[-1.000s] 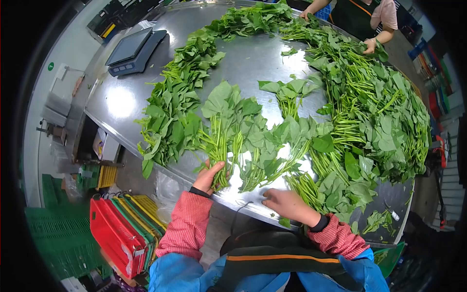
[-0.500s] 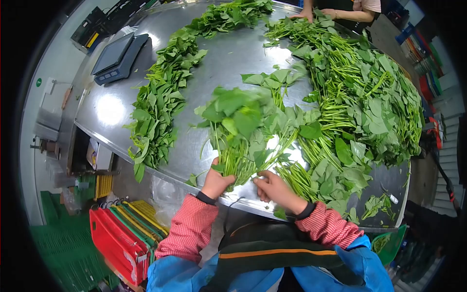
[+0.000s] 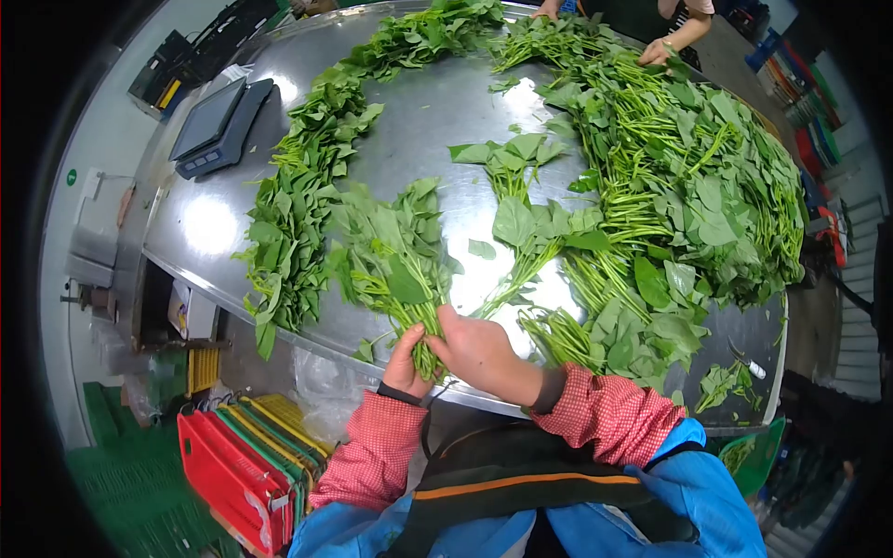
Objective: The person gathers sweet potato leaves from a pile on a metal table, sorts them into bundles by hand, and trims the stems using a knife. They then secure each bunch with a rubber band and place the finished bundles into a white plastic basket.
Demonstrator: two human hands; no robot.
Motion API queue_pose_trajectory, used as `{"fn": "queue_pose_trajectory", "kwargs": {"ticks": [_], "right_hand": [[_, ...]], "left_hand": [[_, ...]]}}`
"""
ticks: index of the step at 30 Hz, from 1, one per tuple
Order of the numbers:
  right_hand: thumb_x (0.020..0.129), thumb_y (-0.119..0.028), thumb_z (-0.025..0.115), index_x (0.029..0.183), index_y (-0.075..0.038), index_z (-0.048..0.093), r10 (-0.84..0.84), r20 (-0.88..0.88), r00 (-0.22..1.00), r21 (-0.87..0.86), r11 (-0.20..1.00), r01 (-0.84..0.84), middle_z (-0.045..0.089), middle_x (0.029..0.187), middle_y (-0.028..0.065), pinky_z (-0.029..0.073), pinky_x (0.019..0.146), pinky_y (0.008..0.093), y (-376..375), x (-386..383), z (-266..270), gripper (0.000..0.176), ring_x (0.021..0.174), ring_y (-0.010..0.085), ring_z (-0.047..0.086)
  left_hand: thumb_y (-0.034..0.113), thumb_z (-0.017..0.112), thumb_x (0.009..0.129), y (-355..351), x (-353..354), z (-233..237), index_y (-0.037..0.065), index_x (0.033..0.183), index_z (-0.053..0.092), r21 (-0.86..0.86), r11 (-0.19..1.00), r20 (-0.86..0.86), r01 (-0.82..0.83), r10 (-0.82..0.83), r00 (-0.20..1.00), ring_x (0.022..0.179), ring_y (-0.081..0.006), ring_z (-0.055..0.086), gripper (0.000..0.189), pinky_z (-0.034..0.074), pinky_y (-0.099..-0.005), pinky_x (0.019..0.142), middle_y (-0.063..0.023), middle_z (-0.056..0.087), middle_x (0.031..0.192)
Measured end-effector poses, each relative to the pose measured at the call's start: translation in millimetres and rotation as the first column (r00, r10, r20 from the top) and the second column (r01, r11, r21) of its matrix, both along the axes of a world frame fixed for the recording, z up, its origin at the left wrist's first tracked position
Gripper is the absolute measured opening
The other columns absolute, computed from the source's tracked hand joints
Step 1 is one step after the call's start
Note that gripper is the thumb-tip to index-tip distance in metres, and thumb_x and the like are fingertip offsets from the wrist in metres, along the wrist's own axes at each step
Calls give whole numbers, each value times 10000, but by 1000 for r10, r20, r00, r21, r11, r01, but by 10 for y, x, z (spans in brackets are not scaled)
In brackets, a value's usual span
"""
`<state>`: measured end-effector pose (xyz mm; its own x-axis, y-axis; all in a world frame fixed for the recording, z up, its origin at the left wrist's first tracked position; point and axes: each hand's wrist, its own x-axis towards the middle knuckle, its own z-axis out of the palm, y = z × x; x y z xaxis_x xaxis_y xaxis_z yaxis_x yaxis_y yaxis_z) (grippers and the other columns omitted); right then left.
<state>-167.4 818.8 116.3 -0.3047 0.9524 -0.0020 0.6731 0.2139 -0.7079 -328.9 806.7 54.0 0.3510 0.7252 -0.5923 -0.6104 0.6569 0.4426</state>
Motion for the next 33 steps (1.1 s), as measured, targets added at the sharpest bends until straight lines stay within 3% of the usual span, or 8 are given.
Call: {"fn": "queue_pose_trajectory", "kwargs": {"ticks": [6, 7, 10, 15, 18, 21, 27, 33], "right_hand": [[859, -390, 598, 923, -16, 533, -271, -298, 915, -443, 888, 119, 585, 629, 129, 437, 543, 391, 67, 179, -279, 386, 583, 275, 597], [851, -356, 608, 864, -8, 554, -242, -257, 936, -389, 912, 129, 571, 614, 104, 411, 510, 358, 73, 202, -297, 352, 521, 241, 541], [840, -287, 611, 857, 0, 571, -257, -320, 912, -414, 904, 109, 564, 606, 100, 405, 497, 356, 94, 252, -313, 289, 506, 212, 530], [871, -144, 550, 865, 10, 587, -583, -515, 629, -732, 681, 32, 547, 612, 4, 341, 401, 225, 31, 368, -453, 158, 446, 77, 450], [878, -178, 579, 865, 13, 566, -646, -524, 554, -769, 639, 18, 542, 614, 16, 353, 392, 236, -11, 372, -434, 192, 435, 82, 460], [889, -204, 600, 854, 9, 547, -520, -471, 712, -708, 704, 46, 544, 619, 22, 366, 393, 238, -40, 336, -281, 221, 426, 82, 464], [897, -176, 598, 830, -3, 540, -494, -534, 686, -673, 739, 8, 537, 592, 16, 376, 400, 241, -90, 344, -414, 194, 439, 78, 488], [887, -137, 594, 775, -11, 548, -584, -527, 618, -585, 776, 235, 497, 531, -6, 361, 403, 241, -335, 478, -246, 175, 437, 70, 475]], "left_hand": [[236, 572, 889, -86, 110, -114, 31, 1170, 524, 1, 997, -6, -81, 81, 997, 867, -212, 656, 352, 556, -342, 731, -101, 643, 1020], [194, 569, 883, -104, 67, -183, -3, 1208, 496, 17, 998, 53, -64, 63, 997, 925, -226, 649, 387, 541, -359, 824, -122, 631, 1067], [183, 560, 880, -128, 50, -241, -13, 1227, 483, 52, 997, 36, -61, 60, 998, 936, -243, 648, 405, 542, -363, 831, -137, 626, 1085], [168, 554, 876, -165, 50, -244, -32, 1255, 458, 41, 995, 46, -91, 89, 995, 966, -275, 644, 439, 537, -386, 863, -164, 617, 1113], [154, 553, 881, -166, 71, -241, -40, 1257, 452, 29, 997, 76, -70, 67, 995, 982, -280, 641, 435, 534, -401, 874, -171, 613, 1119], [118, 562, 883, -186, 184, -20, -39, 1248, 457, 18, 998, 92, -68, 66, 994, 978, -268, 642, 411, 542, -401, 860, -167, 614, 1106], [53, 597, 857, -191, 229, 8, -23, 1208, 493, 81, 995, -67, 60, -54, 996, 903, -224, 650, 374, 568, -346, 755, -134, 630, 1042], [47, 607, 844, -216, 324, 50, -16, 1175, 513, 5, 1000, -93, -23, 23, 995, 820, -198, 653, 349, 564, -302, 678, -118, 639, 993]]}}
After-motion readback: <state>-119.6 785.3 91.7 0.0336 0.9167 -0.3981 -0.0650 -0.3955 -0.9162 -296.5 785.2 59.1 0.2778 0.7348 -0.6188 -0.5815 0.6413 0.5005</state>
